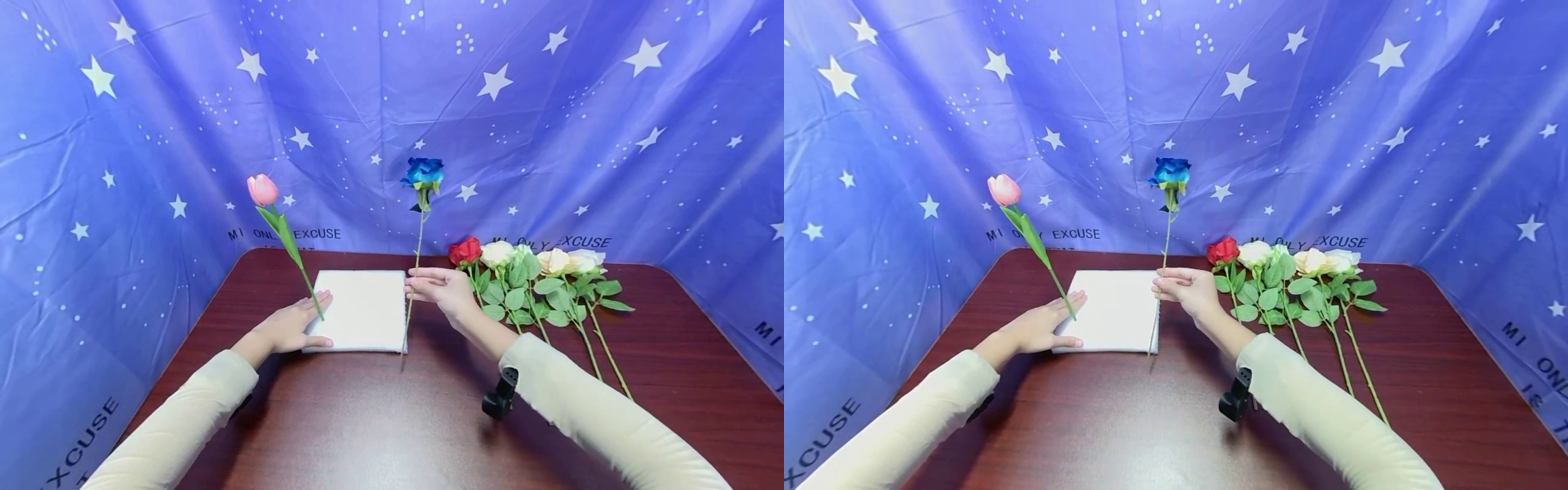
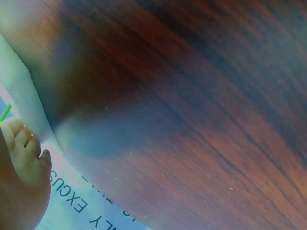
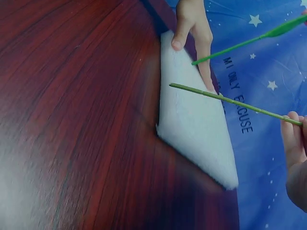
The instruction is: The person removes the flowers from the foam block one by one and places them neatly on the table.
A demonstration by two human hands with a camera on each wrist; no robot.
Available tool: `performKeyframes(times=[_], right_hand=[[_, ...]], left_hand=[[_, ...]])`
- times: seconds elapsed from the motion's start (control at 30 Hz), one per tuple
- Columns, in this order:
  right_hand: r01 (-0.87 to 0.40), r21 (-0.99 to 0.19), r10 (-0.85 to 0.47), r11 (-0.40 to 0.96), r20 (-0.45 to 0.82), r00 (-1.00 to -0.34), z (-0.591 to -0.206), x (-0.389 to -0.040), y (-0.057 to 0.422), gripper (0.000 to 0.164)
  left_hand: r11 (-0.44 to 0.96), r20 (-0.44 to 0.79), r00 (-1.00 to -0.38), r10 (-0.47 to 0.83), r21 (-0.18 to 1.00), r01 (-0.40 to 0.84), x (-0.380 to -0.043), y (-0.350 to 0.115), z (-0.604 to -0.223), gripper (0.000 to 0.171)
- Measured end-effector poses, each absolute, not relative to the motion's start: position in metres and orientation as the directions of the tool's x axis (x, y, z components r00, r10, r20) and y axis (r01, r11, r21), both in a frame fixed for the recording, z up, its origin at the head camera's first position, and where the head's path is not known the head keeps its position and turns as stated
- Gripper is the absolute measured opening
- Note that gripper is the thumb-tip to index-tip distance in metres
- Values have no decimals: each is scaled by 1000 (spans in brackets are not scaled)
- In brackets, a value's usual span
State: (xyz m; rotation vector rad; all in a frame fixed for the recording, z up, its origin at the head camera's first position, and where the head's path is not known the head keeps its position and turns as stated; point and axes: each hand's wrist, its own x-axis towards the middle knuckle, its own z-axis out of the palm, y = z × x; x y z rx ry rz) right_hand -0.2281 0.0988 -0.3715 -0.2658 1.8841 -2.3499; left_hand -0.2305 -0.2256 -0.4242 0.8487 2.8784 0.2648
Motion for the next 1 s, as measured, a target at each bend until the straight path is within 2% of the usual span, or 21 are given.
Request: performKeyframes(times=[0.57, 1.0], right_hand=[[142, -982, -272, -122, -105, -957, -392, -222, 146, 47], [100, -994, -299, -48, -81, -951, -412, -216, 163, 45]], left_hand=[[821, -64, -829, 556, 196, 536, -230, -226, -424, 97], [817, -61, -826, 561, 201, 540, -229, -224, -423, 95]])
